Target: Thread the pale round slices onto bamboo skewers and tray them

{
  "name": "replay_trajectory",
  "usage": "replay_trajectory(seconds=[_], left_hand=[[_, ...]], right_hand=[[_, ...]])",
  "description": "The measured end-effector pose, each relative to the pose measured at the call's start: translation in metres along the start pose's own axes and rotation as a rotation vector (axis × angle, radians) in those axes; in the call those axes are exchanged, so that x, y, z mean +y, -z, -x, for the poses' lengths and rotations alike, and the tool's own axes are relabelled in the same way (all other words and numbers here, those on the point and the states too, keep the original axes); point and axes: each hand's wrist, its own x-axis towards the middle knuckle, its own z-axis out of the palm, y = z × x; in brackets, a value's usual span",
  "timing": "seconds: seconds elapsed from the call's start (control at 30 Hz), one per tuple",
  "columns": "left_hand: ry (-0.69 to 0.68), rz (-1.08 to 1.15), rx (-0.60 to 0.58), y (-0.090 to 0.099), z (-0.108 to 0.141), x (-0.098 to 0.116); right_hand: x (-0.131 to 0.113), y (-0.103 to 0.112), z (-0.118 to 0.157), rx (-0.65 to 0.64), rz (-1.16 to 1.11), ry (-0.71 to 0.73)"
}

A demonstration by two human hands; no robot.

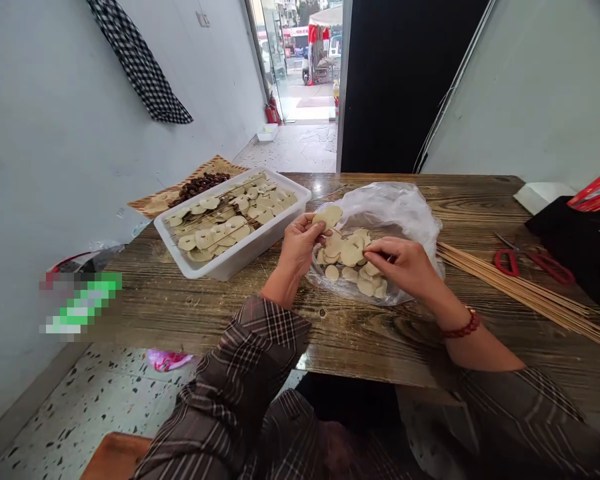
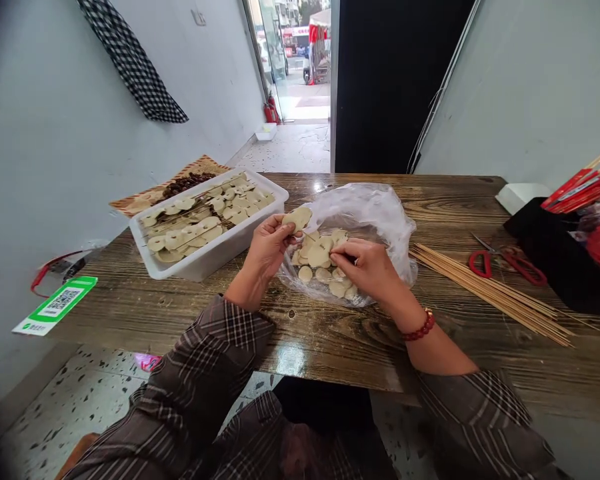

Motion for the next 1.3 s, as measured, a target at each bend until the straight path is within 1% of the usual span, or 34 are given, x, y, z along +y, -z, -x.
replay_trajectory(seconds=[0.1, 0.37, 0.5, 0.73, 1.03, 1.17, 1.3], left_hand=[[-0.047, -0.036, 0.039, 0.002, -0.001, 0.001], [-0.069, -0.042, 0.053, -0.001, 0.000, -0.001], [-0.057, -0.038, 0.034, -0.003, 0.002, -0.002], [-0.091, -0.101, 0.011, -0.009, 0.007, -0.001], [-0.026, -0.077, -0.018, -0.011, 0.008, -0.002], [0.034, -0.002, -0.055, -0.011, 0.008, -0.003], [0.091, 0.107, -0.014, -0.009, 0.007, -0.004]], right_hand=[[0.004, -0.003, 0.001, -0.044, 0.098, 0.038], [0.008, -0.002, 0.001, -0.028, 0.157, 0.044], [0.008, -0.002, 0.001, -0.029, 0.162, 0.026], [0.007, -0.003, 0.001, -0.005, 0.208, 0.019], [0.009, -0.006, 0.002, 0.022, 0.222, 0.019], [0.008, -0.007, 0.001, 0.030, 0.208, 0.026], [0.008, -0.008, 0.002, 0.030, 0.192, 0.039]])
